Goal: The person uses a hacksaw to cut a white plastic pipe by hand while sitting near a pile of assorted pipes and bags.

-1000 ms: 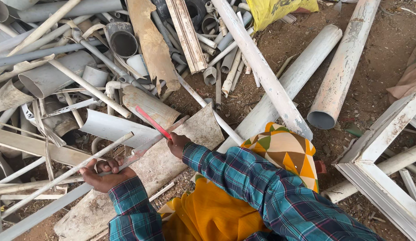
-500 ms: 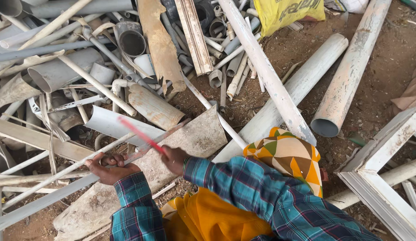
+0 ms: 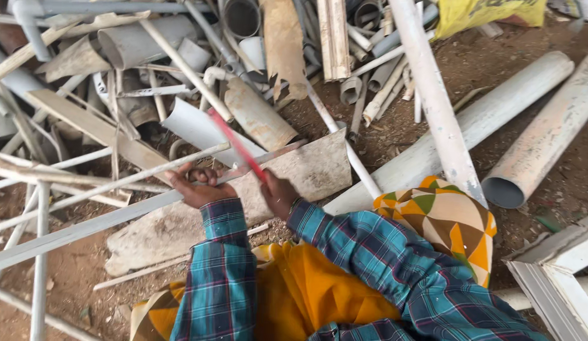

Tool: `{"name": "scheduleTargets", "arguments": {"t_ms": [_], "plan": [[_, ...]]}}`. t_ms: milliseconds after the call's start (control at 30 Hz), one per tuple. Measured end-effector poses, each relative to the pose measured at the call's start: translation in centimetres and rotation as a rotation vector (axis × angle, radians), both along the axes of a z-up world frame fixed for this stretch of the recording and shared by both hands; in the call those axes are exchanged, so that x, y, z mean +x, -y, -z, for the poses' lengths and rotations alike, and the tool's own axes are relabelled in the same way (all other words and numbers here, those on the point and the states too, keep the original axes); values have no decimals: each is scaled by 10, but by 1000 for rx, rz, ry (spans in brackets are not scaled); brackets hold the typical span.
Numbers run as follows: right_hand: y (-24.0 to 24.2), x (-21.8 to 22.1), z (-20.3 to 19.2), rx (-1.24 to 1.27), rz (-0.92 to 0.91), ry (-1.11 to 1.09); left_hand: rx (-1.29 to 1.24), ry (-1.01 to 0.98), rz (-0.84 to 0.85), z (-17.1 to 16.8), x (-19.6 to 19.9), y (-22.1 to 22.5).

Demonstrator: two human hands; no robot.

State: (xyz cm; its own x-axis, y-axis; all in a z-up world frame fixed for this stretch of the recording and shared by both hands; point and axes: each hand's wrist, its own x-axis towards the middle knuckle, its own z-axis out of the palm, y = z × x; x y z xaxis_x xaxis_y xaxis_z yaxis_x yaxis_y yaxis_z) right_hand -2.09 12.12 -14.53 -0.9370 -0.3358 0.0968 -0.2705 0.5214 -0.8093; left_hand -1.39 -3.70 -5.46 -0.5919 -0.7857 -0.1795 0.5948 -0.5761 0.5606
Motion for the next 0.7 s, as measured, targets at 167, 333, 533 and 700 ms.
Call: {"name": "scheduleTargets", "arguments": {"t_ms": [167,333,533,700], "plan": [[-13,-22,-29,-100,156,500,-17,-3,-1,-16,4,-6],[-1,20,-53,-188,2,376,-7,-32,-8,-13,-1,-11],[-2,5,-68,-386,72,570,-29,18,-21,-9,-7,-12],[2,11,-82,-273,5,276,-172,-23,19,-10,-7,-25]]}}
